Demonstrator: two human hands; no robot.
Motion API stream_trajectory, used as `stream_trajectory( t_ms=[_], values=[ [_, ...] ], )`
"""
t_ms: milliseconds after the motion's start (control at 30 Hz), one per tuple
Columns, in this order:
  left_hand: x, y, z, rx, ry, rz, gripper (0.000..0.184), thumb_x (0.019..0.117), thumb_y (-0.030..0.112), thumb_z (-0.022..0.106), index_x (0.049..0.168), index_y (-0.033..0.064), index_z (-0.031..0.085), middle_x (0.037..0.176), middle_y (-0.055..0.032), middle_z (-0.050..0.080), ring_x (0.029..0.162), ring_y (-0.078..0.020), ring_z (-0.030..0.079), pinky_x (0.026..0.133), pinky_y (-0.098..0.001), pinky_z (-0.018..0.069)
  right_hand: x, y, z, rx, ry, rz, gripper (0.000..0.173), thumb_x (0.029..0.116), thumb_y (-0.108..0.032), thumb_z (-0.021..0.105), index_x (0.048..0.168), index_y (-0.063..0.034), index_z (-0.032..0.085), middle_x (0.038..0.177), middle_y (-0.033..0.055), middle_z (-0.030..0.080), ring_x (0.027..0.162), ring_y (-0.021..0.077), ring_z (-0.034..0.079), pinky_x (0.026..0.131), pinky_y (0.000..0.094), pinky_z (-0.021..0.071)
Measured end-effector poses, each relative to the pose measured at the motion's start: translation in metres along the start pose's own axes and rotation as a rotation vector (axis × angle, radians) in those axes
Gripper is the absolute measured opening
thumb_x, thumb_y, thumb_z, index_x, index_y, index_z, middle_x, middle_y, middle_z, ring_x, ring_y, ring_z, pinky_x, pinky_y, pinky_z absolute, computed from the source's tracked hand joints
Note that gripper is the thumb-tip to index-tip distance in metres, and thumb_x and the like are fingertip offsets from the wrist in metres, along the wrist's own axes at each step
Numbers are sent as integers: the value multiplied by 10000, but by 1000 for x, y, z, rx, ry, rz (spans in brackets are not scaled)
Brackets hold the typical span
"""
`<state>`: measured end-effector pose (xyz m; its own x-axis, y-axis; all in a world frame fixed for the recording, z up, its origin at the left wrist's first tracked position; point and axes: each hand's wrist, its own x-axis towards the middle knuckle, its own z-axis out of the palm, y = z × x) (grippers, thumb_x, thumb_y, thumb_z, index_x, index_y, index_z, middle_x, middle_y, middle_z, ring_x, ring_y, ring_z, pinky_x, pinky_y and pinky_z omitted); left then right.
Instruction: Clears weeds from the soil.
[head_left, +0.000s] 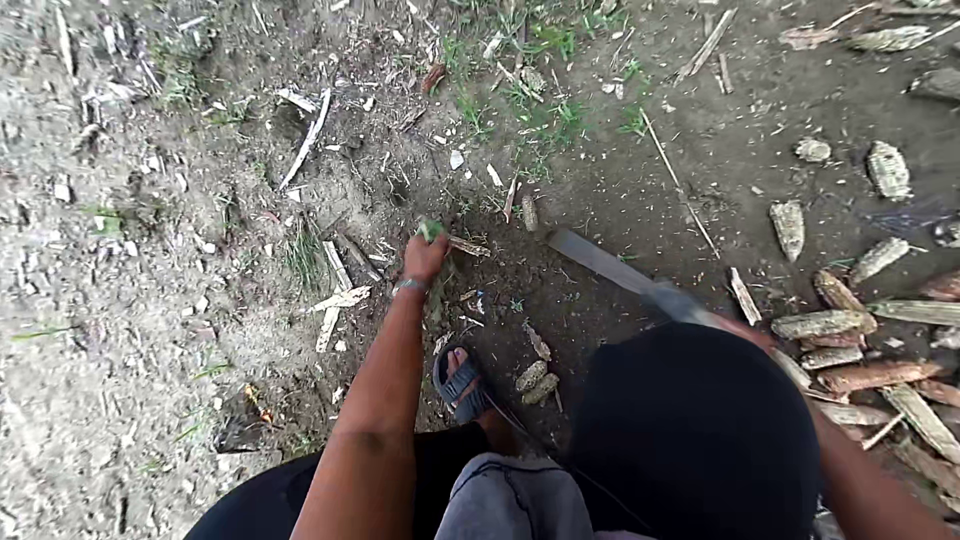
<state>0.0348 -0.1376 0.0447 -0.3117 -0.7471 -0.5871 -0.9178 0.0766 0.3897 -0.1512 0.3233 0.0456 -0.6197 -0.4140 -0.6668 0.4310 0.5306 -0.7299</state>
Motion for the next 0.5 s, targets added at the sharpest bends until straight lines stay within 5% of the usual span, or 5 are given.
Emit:
stream_trajectory(
  t_ms=[133,267,367,400,500],
  values=[
    [-25,114,50,435,-50,421,364,1038,236,556,1212,-52,692,1332,-283,637,1249,-476,610,993,-694,484,32,-8,48,-124,-21,-59,517,880,-69,775,1352,43,597,1108,177,708,892,127,687,863,304,568],
    [-8,147,129,646,-11,572,431,984,227,598,1390,91,644,1547,-116,536,1482,-413,401,986,-693,479,10,-5,32,-618,-148,-319,517,991,-274,640,1431,-9,581,1273,255,679,1156,378,680,1041,521,501],
    [14,114,130,639,7,409,676,985,211,624,1606,344,394,1738,-73,211,1548,-501,226,1016,-863,310,-8,35,27,-549,249,-131,364,1074,-203,469,1109,67,710,1068,209,719,1006,228,677,948,309,510],
    [17,94,122,652,42,415,746,963,175,662,1617,368,361,1738,-105,198,1509,-552,274,972,-883,326,-27,13,-4,-466,61,118,330,1107,-160,427,1223,73,631,1217,169,668,1137,149,607,1031,276,450],
    [15,29,95,698,126,368,588,941,103,679,1503,210,541,1569,-251,451,1369,-564,465,929,-791,459,-59,67,-59,-13,88,-145,289,901,-97,613,1128,38,728,1052,59,758,983,39,696,905,228,561]
  ],
)
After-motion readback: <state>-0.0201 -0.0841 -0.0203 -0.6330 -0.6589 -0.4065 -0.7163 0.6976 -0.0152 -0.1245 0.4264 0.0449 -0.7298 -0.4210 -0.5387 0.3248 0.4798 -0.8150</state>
